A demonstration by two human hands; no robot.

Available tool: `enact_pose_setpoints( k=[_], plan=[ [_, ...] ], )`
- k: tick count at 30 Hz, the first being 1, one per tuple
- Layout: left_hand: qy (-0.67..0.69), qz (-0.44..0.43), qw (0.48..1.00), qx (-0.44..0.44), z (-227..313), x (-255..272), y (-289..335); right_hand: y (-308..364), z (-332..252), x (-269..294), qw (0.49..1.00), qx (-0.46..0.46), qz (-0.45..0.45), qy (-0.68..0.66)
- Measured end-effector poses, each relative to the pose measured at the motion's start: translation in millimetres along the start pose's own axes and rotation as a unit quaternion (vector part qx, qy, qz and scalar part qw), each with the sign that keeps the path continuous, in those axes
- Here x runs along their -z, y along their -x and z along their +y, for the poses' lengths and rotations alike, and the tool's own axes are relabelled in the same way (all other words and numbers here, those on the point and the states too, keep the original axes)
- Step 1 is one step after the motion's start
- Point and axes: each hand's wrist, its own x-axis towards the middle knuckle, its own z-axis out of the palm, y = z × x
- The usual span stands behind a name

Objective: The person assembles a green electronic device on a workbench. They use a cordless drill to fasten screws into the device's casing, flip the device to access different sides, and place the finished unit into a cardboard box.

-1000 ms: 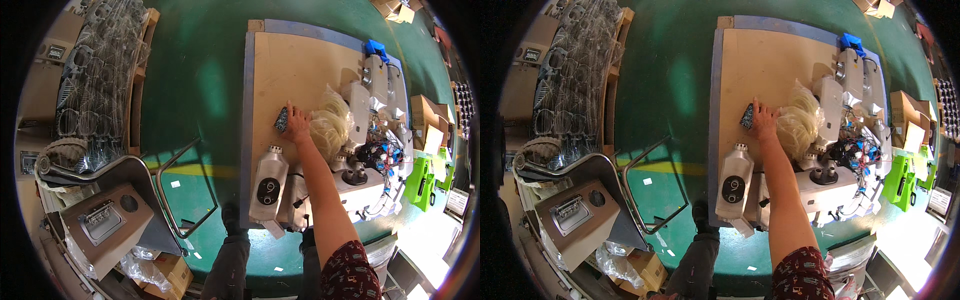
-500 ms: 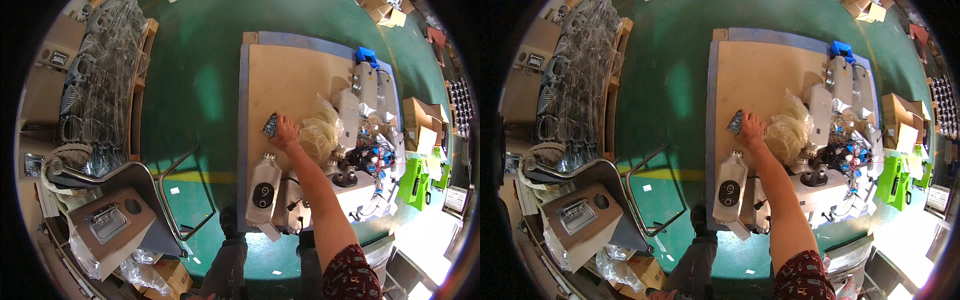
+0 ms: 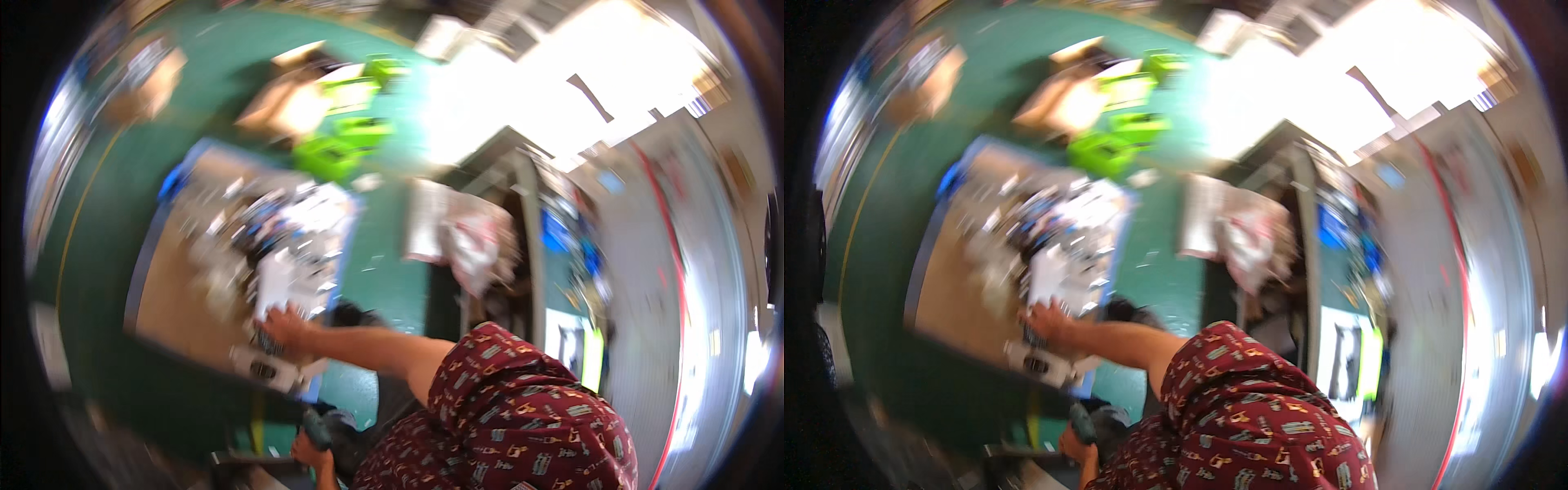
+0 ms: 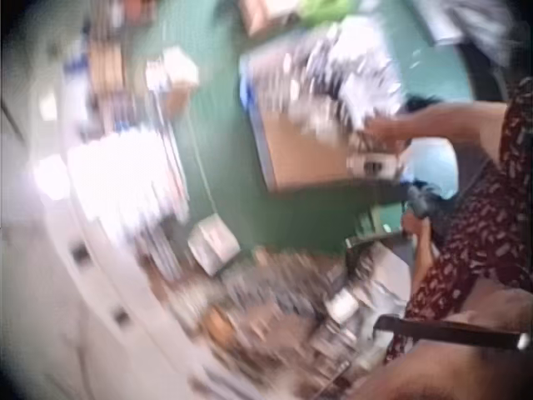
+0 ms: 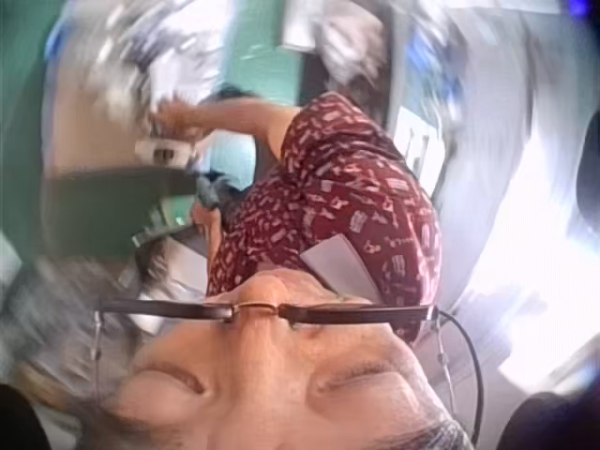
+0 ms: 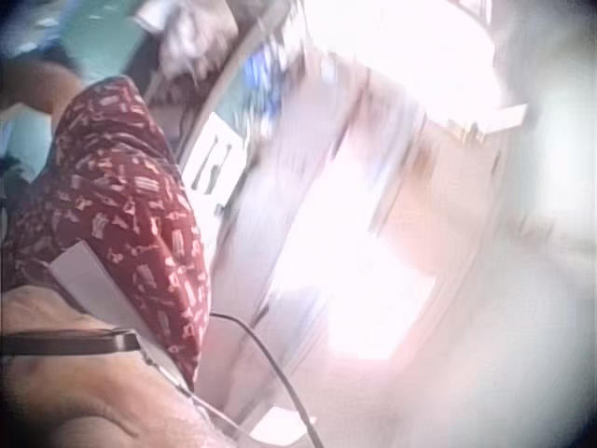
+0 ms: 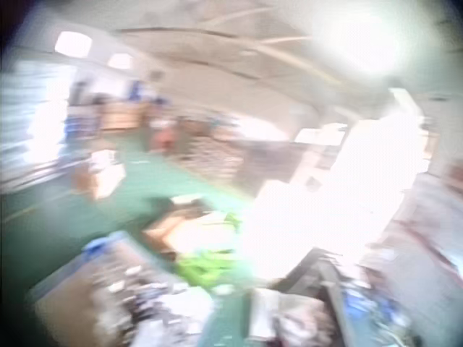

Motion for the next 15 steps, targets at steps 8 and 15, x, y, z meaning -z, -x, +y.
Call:
enact_pose_setpoints(
  k=[8,15],
  plan=[
    [-0.104,-0.015,0.937,-0.334,97.5,84.4,-16.1,362.5,69.4,123.1,0.925,-0.372,0.034,-0.072],
    [-0.163,-0.076,0.87,-0.46,255.8,62.1,-7.8,632.3,73.1,107.8,0.77,-0.615,0.111,-0.129]
  ],
)
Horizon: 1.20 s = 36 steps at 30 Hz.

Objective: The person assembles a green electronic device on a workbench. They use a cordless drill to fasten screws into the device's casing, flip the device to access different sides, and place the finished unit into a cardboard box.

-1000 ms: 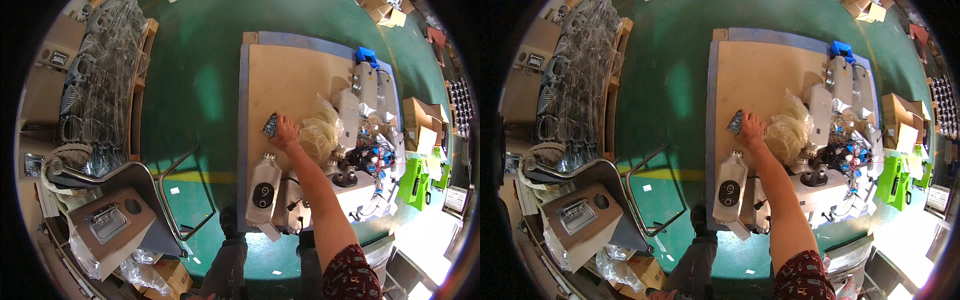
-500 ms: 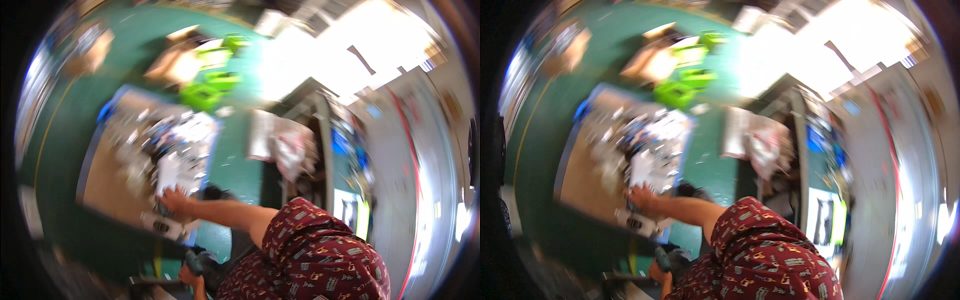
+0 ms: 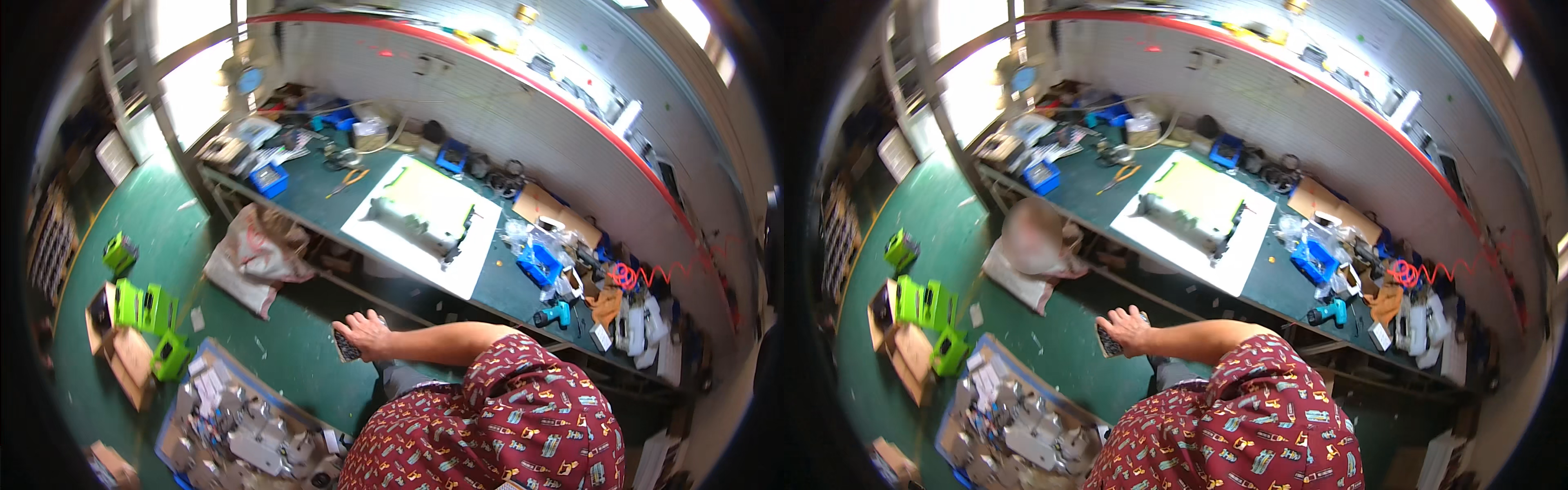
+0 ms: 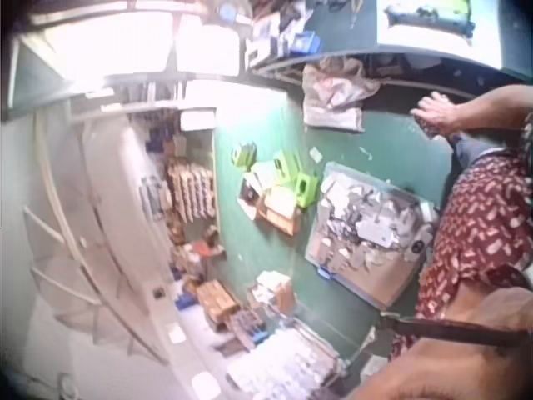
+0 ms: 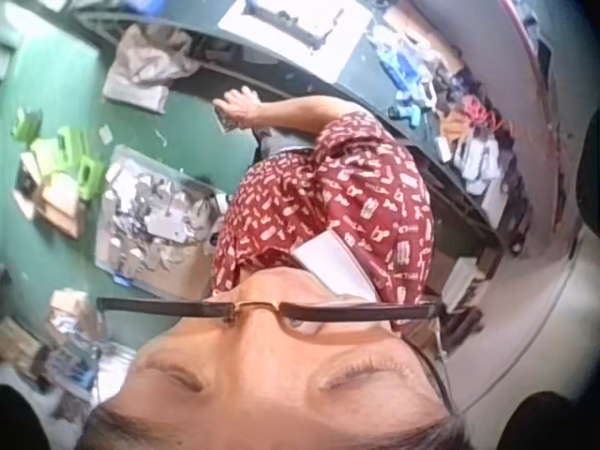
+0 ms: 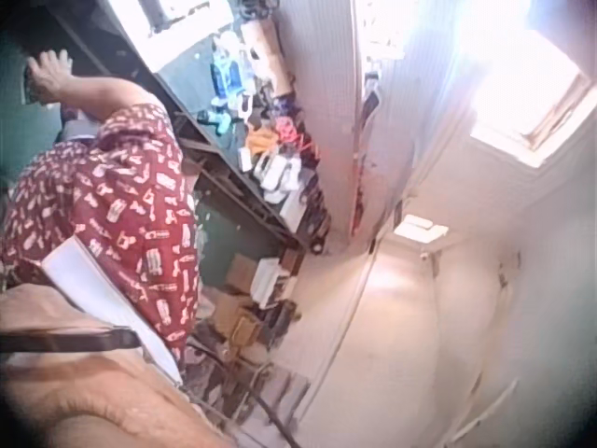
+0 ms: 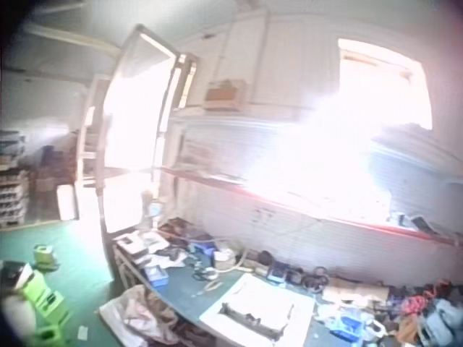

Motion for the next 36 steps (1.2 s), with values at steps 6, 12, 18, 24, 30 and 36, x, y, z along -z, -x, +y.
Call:
enact_pose_setpoints(
  k=[6,12,18,24,30,36],
  plan=[
    [-0.033,-0.05,0.996,-0.073,86.2,13.2,-90.2,107.3,140.9,15.9,0.958,-0.248,0.023,-0.139],
    [-0.025,-0.072,0.99,-0.115,151.6,23.6,-147.4,215.0,256.8,-7.0,0.892,-0.434,0.016,-0.123],
    [0.045,-0.081,0.971,-0.22,262.0,48.2,-201.8,267.2,370.3,-64.7,0.85,-0.516,0.048,-0.099],
    [0.099,-0.193,0.928,-0.302,392.5,78.6,-217.3,277.7,384.3,-95.6,0.816,-0.545,0.178,-0.076],
    [0.099,-0.222,0.818,-0.521,506.7,102.5,-226.6,263.1,366.6,-101.6,0.629,-0.714,0.259,-0.165],
    [0.115,-0.363,0.699,-0.605,629.5,120.7,-247.5,242.2,387.1,-97.2,0.544,-0.774,0.271,-0.18]
  ],
)
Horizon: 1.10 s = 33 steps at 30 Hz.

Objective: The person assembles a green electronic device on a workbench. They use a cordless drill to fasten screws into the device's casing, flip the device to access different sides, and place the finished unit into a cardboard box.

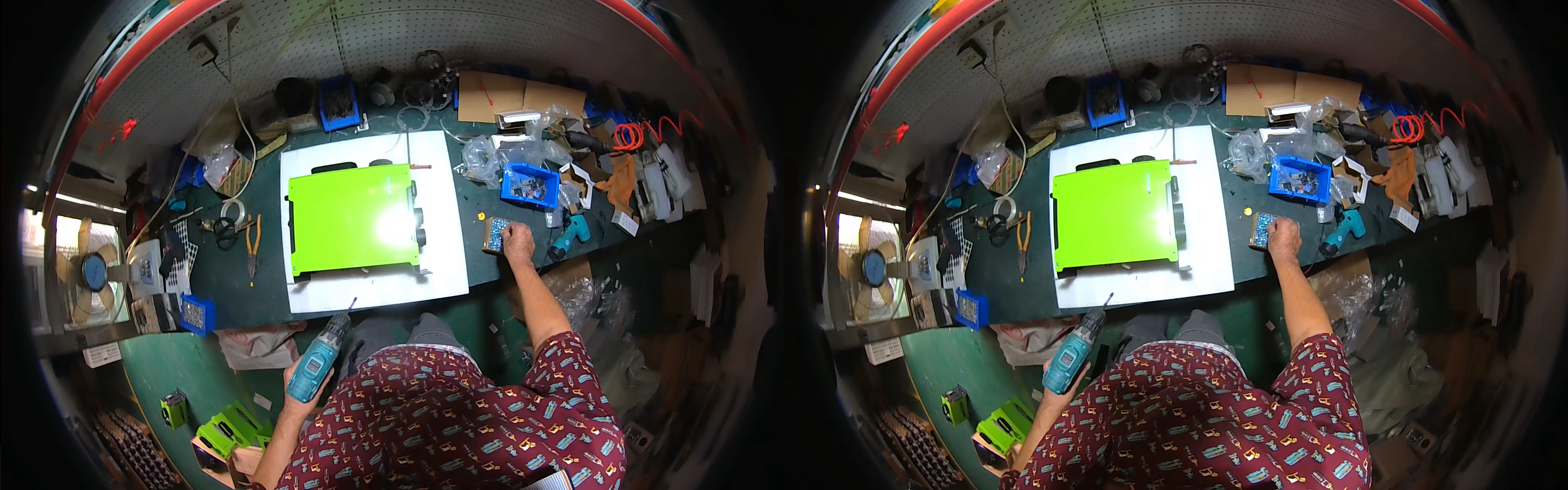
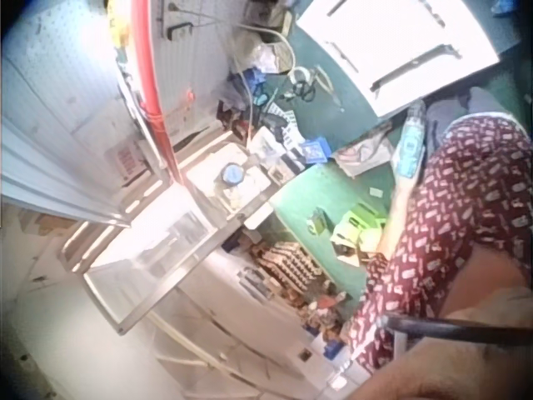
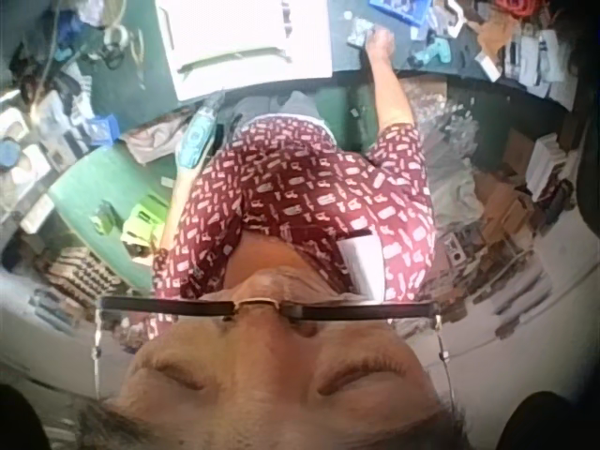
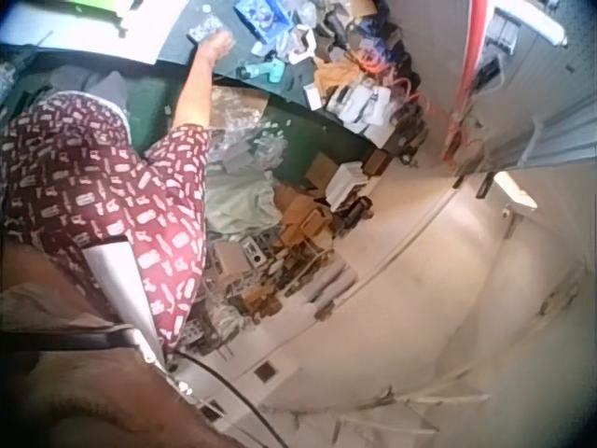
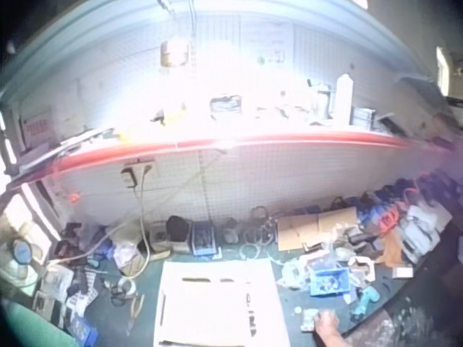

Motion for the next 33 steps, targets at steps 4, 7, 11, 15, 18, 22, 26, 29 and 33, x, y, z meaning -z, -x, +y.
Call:
enact_pose_setpoints(
  k=[4,7,11,15,18,22,26,29,33],
  plan=[
    [0.021,-0.105,0.994,-0.021,6.6,26.7,-54.4,1.7,-9.6,7.6,0.997,-0.035,0.062,-0.043],
    [-0.007,-0.126,0.986,-0.107,15.8,35.6,-87.2,18.9,-29.3,14.5,0.979,0.016,0.127,-0.157],
    [0.025,-0.206,0.973,-0.105,27.6,28.5,-122.8,98.2,-78.1,23.1,0.788,-0.145,-0.106,-0.589],
    [0.047,-0.267,0.962,0.016,34.9,4.2,-139.6,175.1,-134.8,26.9,0.623,-0.219,-0.256,-0.706],
    [0.049,-0.287,0.95,0.112,38.9,-11.4,-143.0,192.9,-153.0,31.3,0.559,-0.242,-0.299,-0.735],
    [0.056,-0.271,0.955,0.105,45.5,-22.5,-147.6,188.9,-157.8,32.7,0.493,-0.262,-0.293,-0.776],
    [0.029,-0.259,0.963,0.069,53.4,-25.8,-154.0,182.4,-153.5,31.6,0.47,-0.247,-0.313,-0.787],
    [0.012,-0.275,0.961,0.041,59.7,-26.6,-163.8,175.3,-149.9,30.3,0.468,-0.258,-0.339,-0.774],
    [-0.022,-0.303,0.948,-0.092,71.3,-19.6,-179.5,164.4,-139.8,31.8,0.411,-0.272,-0.401,-0.772]
  ],
)
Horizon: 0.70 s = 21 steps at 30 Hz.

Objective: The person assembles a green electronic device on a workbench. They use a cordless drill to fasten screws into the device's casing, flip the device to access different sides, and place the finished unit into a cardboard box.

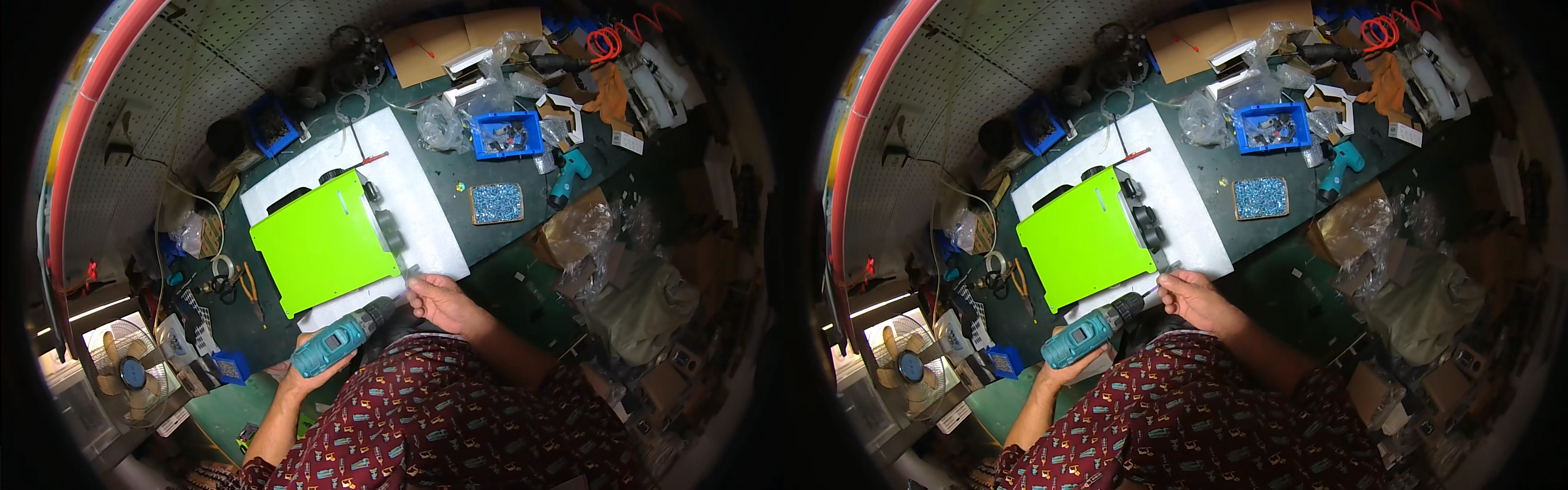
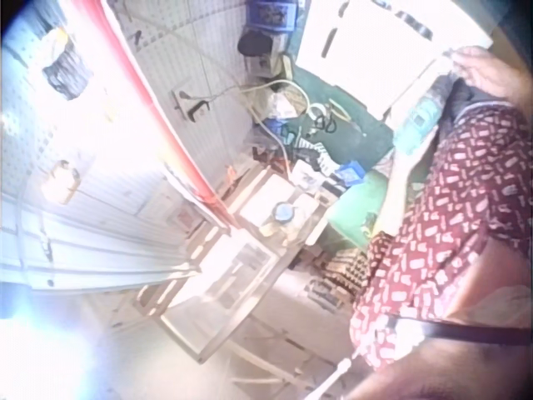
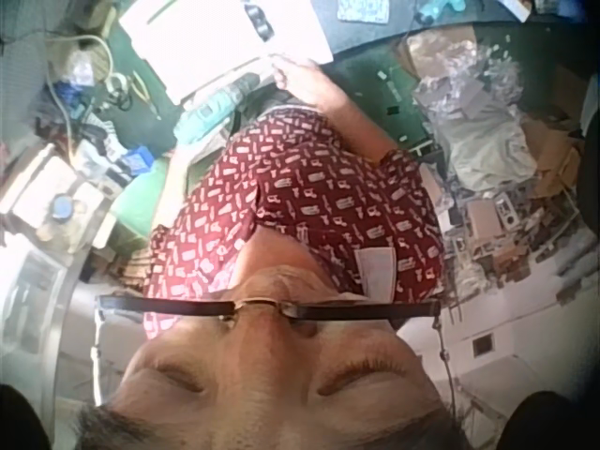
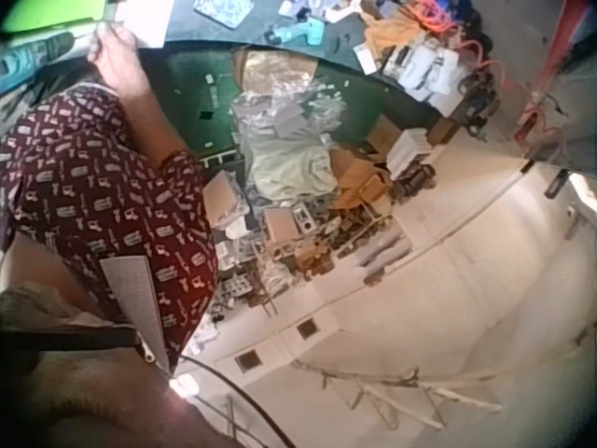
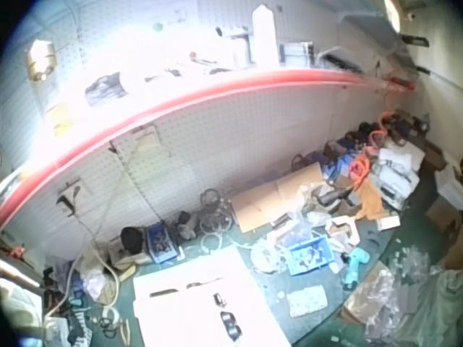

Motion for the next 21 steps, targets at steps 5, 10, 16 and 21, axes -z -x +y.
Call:
enact_pose_setpoints(
  k=[5,10,16,21],
  plan=[
    [0.072,-0.038,0.988,0.133,6.8,3.9,-4.4,-1.2,-6.9,4.5,0.999,-0.013,-0.034,0.019],
    [0.135,0.011,0.956,0.259,9.6,-3.0,-6.4,-1.3,-18.6,6.1,0.998,-0.009,-0.063,0.013],
    [0.087,-0.066,0.956,0.271,7.6,26.6,-34.3,-32.9,-32.5,2.6,0.967,0.063,-0.033,0.244],
    [0.008,-0.083,0.975,0.205,7.1,43.4,-69.7,-52.2,-22.4,10.1,0.83,0.225,0.005,0.511]
  ],
)
